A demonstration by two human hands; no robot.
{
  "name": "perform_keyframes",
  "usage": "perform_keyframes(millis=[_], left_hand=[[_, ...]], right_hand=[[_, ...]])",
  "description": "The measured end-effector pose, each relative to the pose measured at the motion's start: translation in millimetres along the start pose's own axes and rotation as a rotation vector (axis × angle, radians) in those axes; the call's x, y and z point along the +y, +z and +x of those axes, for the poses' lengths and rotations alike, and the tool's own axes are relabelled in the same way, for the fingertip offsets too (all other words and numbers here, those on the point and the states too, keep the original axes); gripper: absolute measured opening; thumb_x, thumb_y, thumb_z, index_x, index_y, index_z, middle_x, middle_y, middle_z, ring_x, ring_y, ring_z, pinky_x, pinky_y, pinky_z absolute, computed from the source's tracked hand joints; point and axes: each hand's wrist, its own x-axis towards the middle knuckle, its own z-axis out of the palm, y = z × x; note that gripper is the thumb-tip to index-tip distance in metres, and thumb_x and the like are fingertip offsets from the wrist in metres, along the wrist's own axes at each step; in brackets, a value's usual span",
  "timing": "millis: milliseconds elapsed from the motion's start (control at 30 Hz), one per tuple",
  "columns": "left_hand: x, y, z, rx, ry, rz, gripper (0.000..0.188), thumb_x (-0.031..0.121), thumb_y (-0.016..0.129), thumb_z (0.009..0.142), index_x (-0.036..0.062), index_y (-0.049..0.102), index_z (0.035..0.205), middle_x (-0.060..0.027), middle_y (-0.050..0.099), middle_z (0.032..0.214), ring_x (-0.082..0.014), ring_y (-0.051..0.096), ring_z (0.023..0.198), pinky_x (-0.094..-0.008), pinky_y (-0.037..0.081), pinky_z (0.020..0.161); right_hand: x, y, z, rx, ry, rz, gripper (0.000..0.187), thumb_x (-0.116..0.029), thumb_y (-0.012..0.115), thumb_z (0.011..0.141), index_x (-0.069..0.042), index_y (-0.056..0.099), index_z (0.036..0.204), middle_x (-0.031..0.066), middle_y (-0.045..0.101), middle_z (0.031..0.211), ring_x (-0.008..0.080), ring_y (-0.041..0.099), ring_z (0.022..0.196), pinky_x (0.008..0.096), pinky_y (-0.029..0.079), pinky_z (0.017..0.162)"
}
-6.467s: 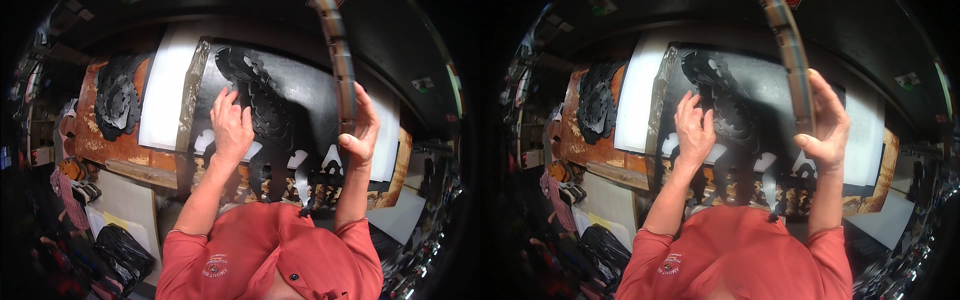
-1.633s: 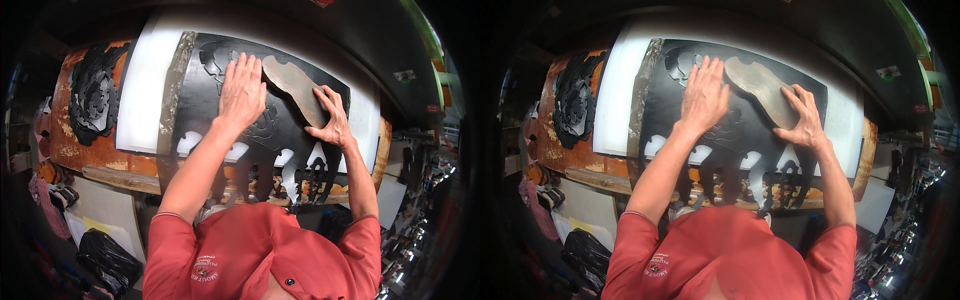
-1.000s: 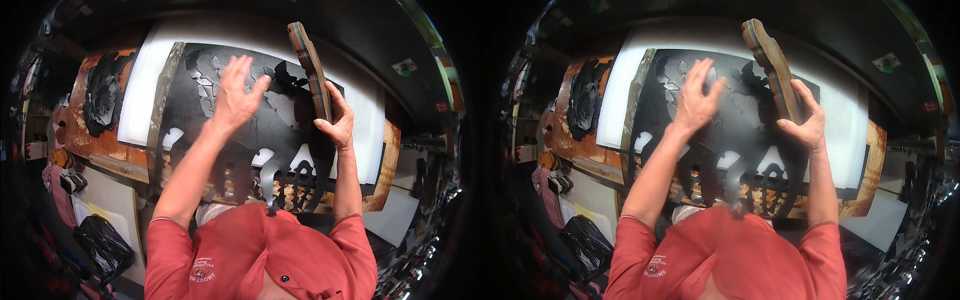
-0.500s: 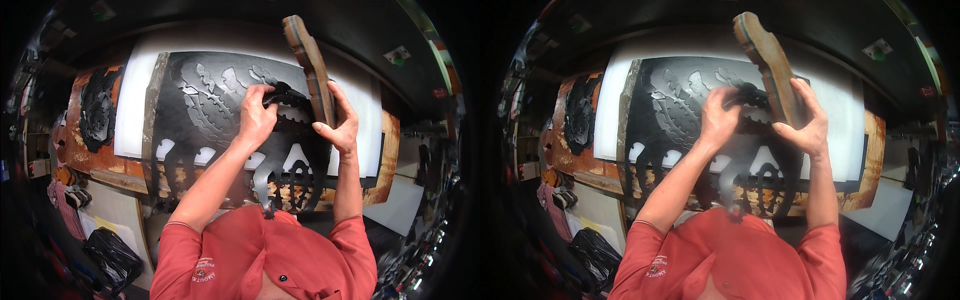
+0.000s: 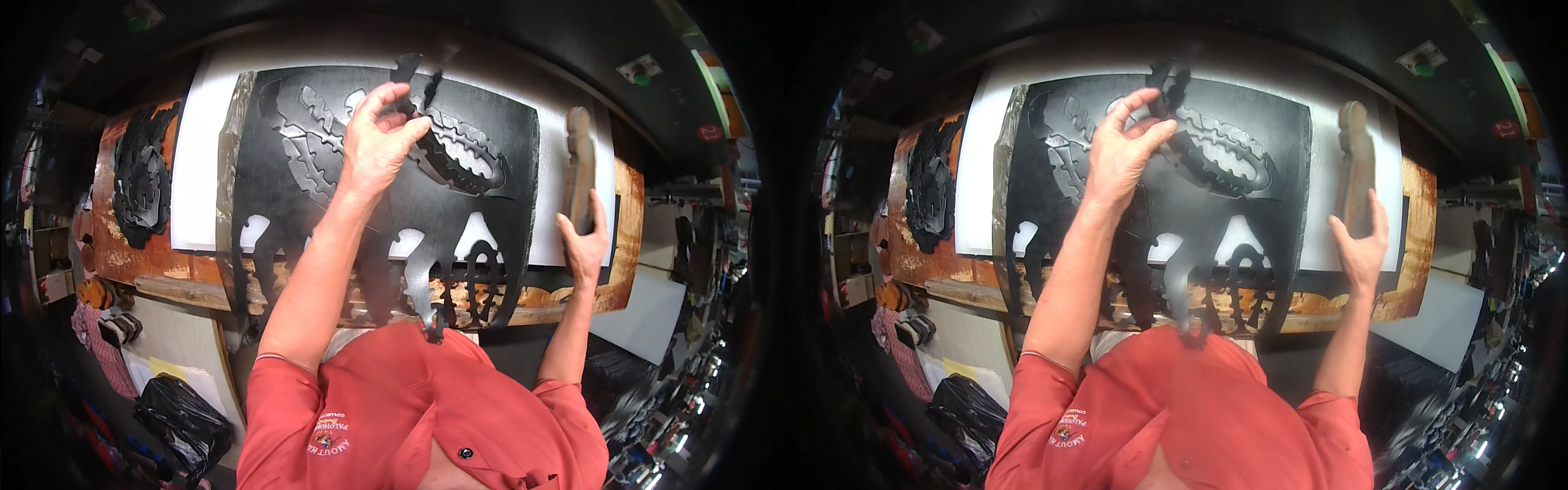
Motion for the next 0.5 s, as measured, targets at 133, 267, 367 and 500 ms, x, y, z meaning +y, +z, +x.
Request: perform_keyframes(millis=[133,267,367,500], left_hand=[[16.8,-27.0,-11.1,0.084,0.131,0.127,0.054,0.008,0.079,0.093,0.0060,0.064,0.145,-0.0155,0.048,0.162,-0.0249,0.061,0.130,-0.0356,0.052,0.108],[30.1,-74.3,-48.0,0.289,0.153,0.173,0.042,0.012,0.074,0.100,-0.0039,0.066,0.137,-0.0132,0.070,0.130,-0.0186,0.064,0.123,-0.0311,0.050,0.107],[38.6,-100.7,-94.6,0.346,-0.057,0.221,0.041,0.015,0.065,0.108,-0.0071,0.060,0.142,-0.0197,0.065,0.141,-0.0272,0.064,0.131,-0.0366,0.052,0.113],[48.5,-111.0,-155.9,0.391,-0.235,-0.006,0.044,0.016,0.062,0.109,-0.0104,0.056,0.144,-0.0240,0.060,0.148,-0.0355,0.062,0.135,-0.0416,0.054,0.113]], right_hand=[[-1.8,23.9,-8.9,0.075,0.050,-0.345,0.070,-0.039,0.083,0.090,-0.004,0.061,0.147,0.0255,0.050,0.155,0.0423,0.042,0.148,0.0515,0.037,0.122],[-50.6,52.0,-12.4,0.115,-0.322,-0.084,0.041,-0.019,0.079,0.096,0.000,0.070,0.131,0.0181,0.066,0.136,0.0338,0.061,0.128,0.0434,0.048,0.111],[-100.8,88.7,-18.9,-0.098,-0.575,0.190,0.034,-0.013,0.082,0.091,0.001,0.073,0.121,0.0161,0.073,0.119,0.0331,0.070,0.109,0.0405,0.056,0.096],[-160.3,134.6,-25.6,-0.318,-0.836,0.344,0.030,-0.010,0.082,0.086,0.001,0.073,0.113,0.0162,0.073,0.109,0.0330,0.070,0.098,0.0404,0.058,0.086]])
